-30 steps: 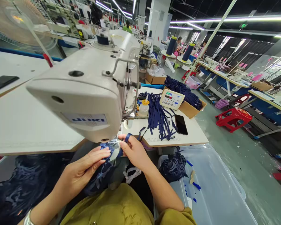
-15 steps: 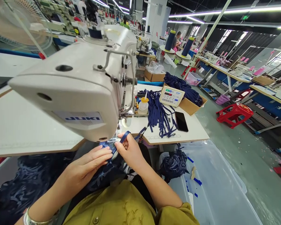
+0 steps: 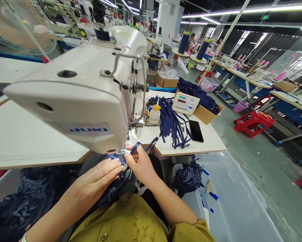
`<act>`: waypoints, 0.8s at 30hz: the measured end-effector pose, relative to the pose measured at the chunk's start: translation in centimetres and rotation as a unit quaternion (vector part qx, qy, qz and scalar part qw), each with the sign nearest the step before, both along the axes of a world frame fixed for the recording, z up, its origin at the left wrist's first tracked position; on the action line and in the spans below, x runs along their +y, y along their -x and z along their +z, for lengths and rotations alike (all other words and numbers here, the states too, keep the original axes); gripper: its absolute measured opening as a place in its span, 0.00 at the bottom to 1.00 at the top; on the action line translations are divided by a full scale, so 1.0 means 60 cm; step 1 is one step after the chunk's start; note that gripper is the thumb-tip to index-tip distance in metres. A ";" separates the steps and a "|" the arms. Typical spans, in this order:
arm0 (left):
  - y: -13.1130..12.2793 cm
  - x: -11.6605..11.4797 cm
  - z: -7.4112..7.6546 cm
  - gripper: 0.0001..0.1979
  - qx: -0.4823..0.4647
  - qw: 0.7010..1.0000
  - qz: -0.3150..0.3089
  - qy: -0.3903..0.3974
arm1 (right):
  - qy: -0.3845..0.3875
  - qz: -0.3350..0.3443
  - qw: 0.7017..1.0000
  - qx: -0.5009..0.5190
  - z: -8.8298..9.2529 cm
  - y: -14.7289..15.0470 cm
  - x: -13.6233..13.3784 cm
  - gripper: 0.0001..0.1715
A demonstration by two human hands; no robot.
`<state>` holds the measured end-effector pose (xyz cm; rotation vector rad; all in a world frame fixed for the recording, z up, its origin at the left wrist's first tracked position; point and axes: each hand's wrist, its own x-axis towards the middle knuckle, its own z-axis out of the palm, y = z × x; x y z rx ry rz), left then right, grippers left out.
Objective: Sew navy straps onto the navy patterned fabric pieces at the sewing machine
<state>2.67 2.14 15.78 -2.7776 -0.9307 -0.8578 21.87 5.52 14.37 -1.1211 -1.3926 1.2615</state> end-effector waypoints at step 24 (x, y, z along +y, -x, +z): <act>-0.055 -0.008 0.031 0.11 -0.010 0.984 0.170 -0.053 | -0.116 -0.008 0.975 -0.189 0.021 0.010 0.097 0.07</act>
